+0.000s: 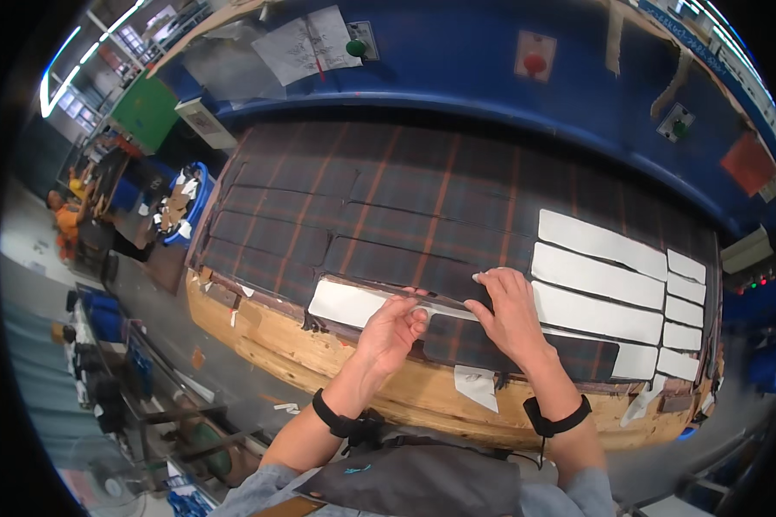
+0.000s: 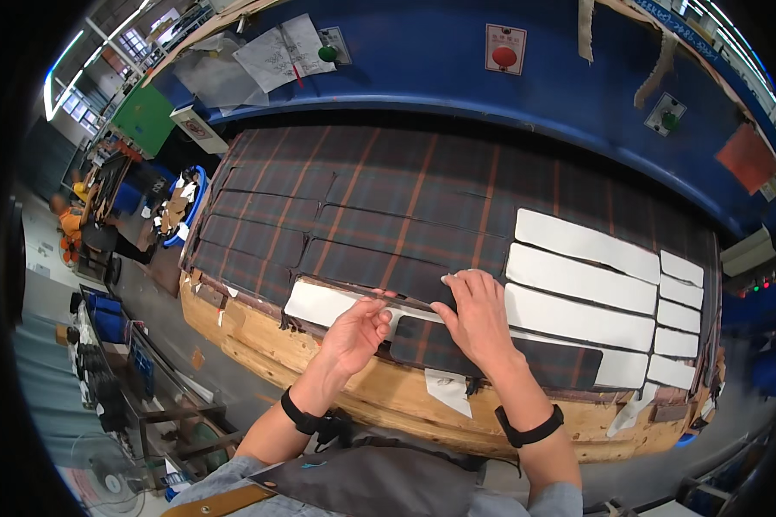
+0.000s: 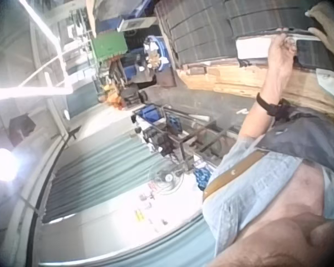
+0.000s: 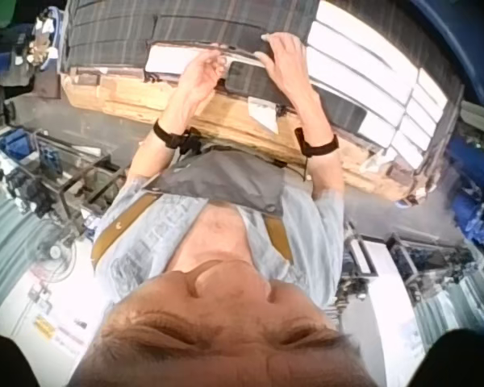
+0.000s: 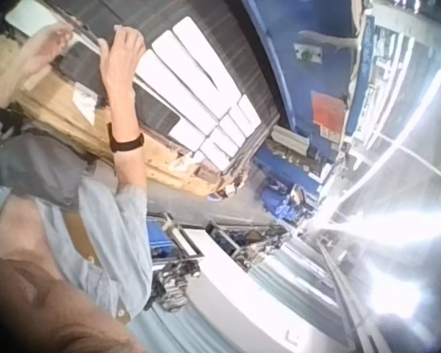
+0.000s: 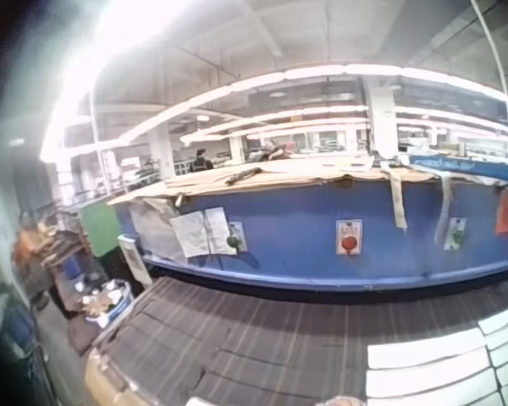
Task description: The person aligns and stacks rectangular plaid fabric pieces on a wooden workbench. They handle the fabric strips one by one, peeling off white backing paper and arranging them into a neat pile. The person occasionally moves the stack to a nearby table before returning to the workbench to continue the assembly process.
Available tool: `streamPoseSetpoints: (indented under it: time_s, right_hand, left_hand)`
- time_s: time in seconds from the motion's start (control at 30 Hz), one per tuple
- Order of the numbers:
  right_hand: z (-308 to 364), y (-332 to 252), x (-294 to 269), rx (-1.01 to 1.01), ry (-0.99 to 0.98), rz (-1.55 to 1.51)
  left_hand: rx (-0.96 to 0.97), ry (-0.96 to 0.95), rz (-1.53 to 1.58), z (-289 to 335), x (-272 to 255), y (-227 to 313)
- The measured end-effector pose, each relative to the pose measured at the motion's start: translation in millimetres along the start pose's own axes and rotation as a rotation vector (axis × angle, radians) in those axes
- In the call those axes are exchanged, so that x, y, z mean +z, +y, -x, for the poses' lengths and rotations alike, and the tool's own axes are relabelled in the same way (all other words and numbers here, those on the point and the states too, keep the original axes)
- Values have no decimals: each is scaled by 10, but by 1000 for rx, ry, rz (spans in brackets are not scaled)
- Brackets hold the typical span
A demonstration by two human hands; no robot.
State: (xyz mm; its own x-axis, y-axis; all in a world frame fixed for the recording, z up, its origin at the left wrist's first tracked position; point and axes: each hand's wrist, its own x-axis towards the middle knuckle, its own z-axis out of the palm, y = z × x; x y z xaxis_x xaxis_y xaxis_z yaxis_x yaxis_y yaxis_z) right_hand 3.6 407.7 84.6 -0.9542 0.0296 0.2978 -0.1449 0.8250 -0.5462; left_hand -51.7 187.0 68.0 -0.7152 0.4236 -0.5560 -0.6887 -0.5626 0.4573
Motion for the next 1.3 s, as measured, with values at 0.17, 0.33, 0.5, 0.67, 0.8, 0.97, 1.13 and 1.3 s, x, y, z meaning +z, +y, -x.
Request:
streamPoseSetpoints:
  time_s: [0.17,0.33,0.5,0.67,0.8,0.97,1.13,1.3]
  right_hand:
    - [-48,-19,24,-22,-52,59]
    - [-81,49,-12,-158,-48,136]
    - [-87,100,12,-271,39,169]
    - [-78,158,-63,-214,45,226]
    - [-90,117,-107,-161,87,163]
    - [-81,-101,-249,-214,182,166]
    - [138,-151,-595,-257,261,209]
    - [667,42,-977,-159,310,350]
  left_hand:
    - [-25,-6,39,-67,-117,-13]
    - [0,-3,0,-15,29,21]
    - [7,-2,-92,13,-22,63]
    - [2,101,-303,341,211,160]
    - [-316,-329,-256,303,184,259]
    - [-146,-196,-97,78,352,155]
    - [63,-37,51,-175,93,369]
    - [129,21,-197,115,267,406]
